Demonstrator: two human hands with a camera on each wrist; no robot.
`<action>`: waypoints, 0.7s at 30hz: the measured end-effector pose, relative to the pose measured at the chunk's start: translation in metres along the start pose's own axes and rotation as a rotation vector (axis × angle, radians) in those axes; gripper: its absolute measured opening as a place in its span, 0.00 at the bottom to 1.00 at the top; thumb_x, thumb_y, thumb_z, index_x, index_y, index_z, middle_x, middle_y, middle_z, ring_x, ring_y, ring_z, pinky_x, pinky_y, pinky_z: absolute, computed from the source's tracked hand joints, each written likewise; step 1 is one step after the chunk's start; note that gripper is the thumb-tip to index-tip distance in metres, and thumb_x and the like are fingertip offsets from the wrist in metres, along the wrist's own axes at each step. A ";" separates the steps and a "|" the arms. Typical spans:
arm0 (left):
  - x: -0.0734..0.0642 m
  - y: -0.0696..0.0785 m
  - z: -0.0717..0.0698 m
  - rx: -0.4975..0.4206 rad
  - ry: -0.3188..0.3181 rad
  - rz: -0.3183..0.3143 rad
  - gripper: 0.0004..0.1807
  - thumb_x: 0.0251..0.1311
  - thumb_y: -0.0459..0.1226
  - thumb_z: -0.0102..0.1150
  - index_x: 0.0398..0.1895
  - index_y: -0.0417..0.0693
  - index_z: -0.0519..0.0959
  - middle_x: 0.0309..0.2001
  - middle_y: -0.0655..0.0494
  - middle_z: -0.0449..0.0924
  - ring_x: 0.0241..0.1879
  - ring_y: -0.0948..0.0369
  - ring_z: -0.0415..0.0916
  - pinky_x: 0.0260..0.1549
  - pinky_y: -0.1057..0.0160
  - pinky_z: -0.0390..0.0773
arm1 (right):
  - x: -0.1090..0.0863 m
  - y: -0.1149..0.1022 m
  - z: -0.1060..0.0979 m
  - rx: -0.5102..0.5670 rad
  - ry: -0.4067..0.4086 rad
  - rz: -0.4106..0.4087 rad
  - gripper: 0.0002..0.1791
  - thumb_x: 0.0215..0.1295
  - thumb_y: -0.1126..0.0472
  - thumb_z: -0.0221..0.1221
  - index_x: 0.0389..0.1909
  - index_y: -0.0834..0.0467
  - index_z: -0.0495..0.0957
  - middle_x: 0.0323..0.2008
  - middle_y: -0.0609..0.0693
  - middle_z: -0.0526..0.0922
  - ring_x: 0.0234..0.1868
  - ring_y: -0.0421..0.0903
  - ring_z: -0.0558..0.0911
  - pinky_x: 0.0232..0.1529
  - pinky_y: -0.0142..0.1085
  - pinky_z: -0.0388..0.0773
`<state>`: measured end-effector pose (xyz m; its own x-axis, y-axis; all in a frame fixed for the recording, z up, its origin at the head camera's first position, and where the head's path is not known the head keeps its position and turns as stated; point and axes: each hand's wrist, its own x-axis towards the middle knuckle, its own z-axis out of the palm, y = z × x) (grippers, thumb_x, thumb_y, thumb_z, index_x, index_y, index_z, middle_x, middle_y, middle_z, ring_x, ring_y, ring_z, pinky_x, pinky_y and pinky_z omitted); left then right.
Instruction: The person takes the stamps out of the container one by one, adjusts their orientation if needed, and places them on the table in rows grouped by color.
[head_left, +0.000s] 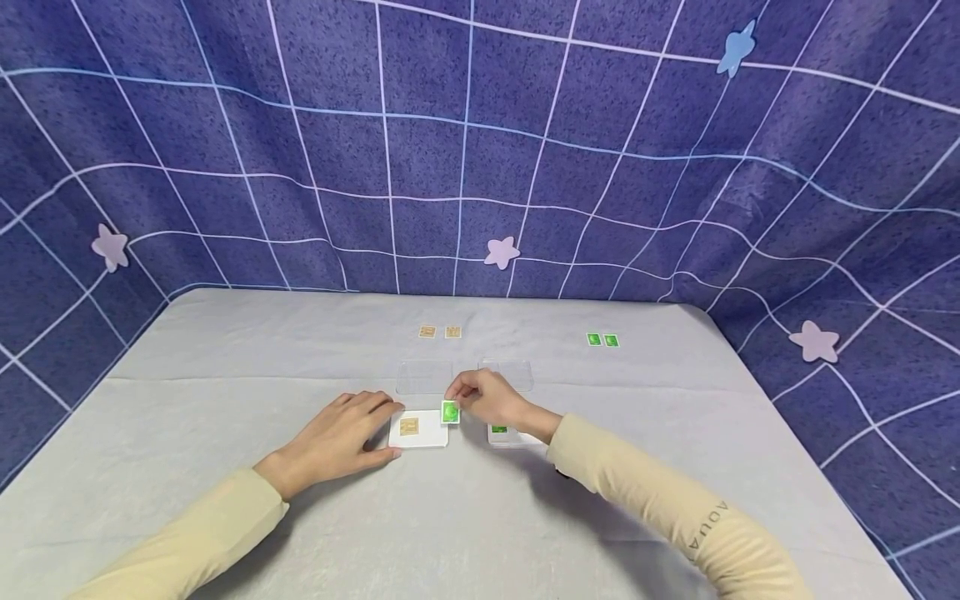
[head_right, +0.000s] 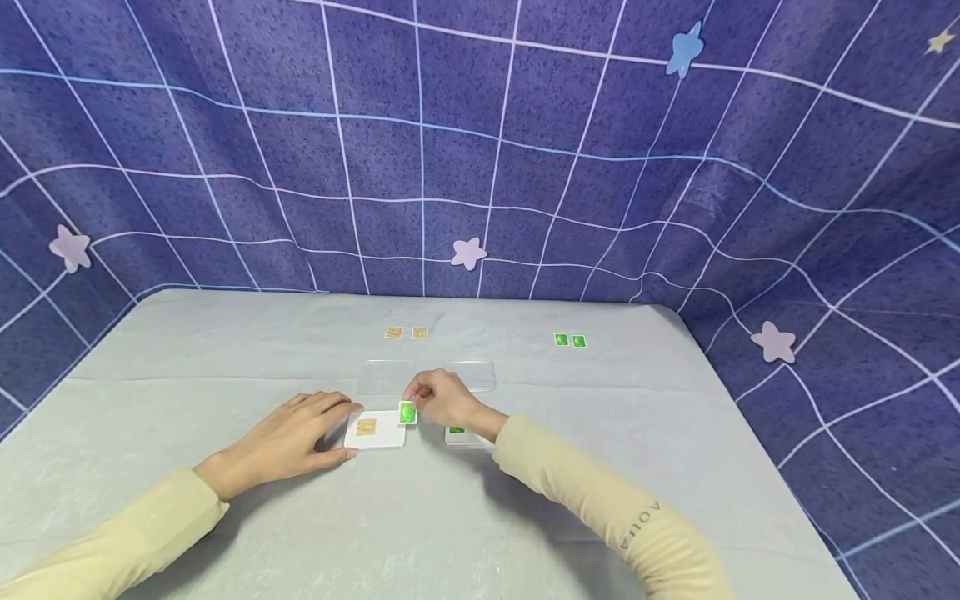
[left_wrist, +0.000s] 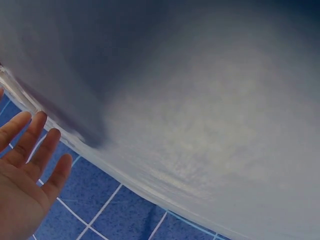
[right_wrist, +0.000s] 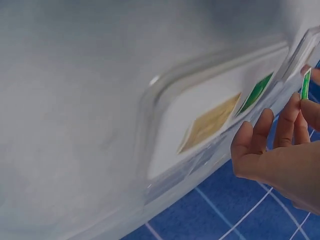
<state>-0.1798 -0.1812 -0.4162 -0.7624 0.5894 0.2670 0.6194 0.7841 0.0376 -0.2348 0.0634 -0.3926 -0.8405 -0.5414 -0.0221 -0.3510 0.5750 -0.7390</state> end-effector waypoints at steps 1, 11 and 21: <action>0.000 0.000 0.000 0.000 0.000 0.001 0.33 0.49 0.57 0.60 0.54 0.46 0.73 0.51 0.50 0.75 0.50 0.53 0.73 0.48 0.50 0.71 | 0.000 0.001 -0.002 0.001 0.005 0.004 0.10 0.58 0.74 0.53 0.34 0.60 0.80 0.31 0.51 0.81 0.33 0.40 0.76 0.37 0.29 0.73; 0.000 0.000 0.001 0.005 0.006 0.011 0.33 0.49 0.57 0.60 0.54 0.46 0.73 0.50 0.51 0.75 0.50 0.53 0.73 0.47 0.50 0.71 | -0.002 0.017 -0.029 -0.008 0.062 0.009 0.08 0.57 0.73 0.54 0.33 0.62 0.80 0.30 0.52 0.82 0.33 0.40 0.76 0.41 0.32 0.74; 0.001 -0.001 0.001 -0.001 0.018 0.018 0.33 0.48 0.57 0.61 0.53 0.46 0.73 0.50 0.51 0.75 0.49 0.53 0.73 0.45 0.51 0.72 | -0.006 0.037 -0.056 -0.016 0.107 0.072 0.08 0.57 0.73 0.53 0.34 0.63 0.80 0.31 0.54 0.81 0.34 0.43 0.76 0.41 0.33 0.72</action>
<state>-0.1816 -0.1810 -0.4172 -0.7475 0.6002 0.2845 0.6334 0.7732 0.0331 -0.2655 0.1222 -0.3822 -0.9026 -0.4304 -0.0022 -0.2941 0.6204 -0.7270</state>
